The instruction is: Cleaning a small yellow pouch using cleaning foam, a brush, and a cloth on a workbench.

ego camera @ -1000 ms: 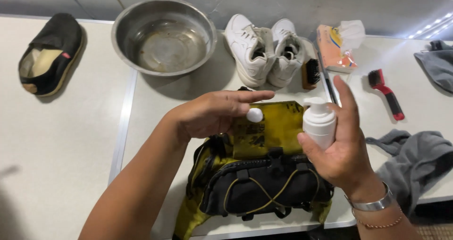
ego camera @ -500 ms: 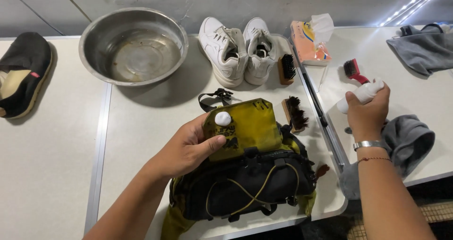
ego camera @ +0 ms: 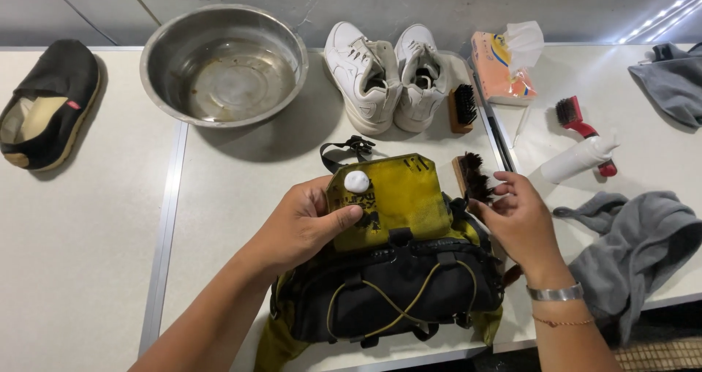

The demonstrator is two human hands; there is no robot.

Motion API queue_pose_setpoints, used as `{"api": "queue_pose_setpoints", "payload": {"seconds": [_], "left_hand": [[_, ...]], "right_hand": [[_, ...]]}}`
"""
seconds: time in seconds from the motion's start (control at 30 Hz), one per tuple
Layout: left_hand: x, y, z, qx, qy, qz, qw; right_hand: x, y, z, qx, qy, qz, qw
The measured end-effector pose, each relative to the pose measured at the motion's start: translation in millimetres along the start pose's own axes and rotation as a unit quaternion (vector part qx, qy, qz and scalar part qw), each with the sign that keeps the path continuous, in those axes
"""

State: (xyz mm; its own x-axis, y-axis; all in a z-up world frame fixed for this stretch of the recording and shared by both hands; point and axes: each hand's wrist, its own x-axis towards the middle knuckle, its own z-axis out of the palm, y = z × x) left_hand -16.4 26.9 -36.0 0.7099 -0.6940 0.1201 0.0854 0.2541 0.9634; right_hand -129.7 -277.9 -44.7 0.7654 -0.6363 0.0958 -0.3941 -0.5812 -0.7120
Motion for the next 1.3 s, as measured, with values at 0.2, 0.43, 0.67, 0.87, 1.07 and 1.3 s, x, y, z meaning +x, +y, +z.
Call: {"api": "queue_pose_setpoints", "payload": {"seconds": [0.2,0.43,0.67,0.87,1.07,1.3], "left_hand": [[1.5,12.0,5.9,-0.008,0.015,-0.003,1.000],[-0.4,-2.8,6.1,-0.043,0.037,-0.009,0.998],[0.7,16.7,13.8,-0.045,0.102,-0.039,0.993],[0.2,23.1,9.6,-0.032,0.115,-0.111,0.987],[0.9,2.4,-0.2,-0.052,0.148,-0.072,0.985],[1.8,-11.2,-12.6,-0.099,0.113,-0.050,0.987]], "right_hand": [[25.8,-35.1,2.2,-0.121,-0.118,0.084,0.982],[35.0,-33.4,6.2,-0.117,-0.130,0.073,0.982],[40.0,-41.5,5.8,-0.152,-0.135,0.050,0.978],[75.6,-84.5,12.2,-0.119,-0.114,0.119,0.979],[122.8,-84.4,42.4,-0.205,-0.131,0.102,0.965],[125.8,-53.1,26.3,-0.066,0.012,0.037,0.997]]}}
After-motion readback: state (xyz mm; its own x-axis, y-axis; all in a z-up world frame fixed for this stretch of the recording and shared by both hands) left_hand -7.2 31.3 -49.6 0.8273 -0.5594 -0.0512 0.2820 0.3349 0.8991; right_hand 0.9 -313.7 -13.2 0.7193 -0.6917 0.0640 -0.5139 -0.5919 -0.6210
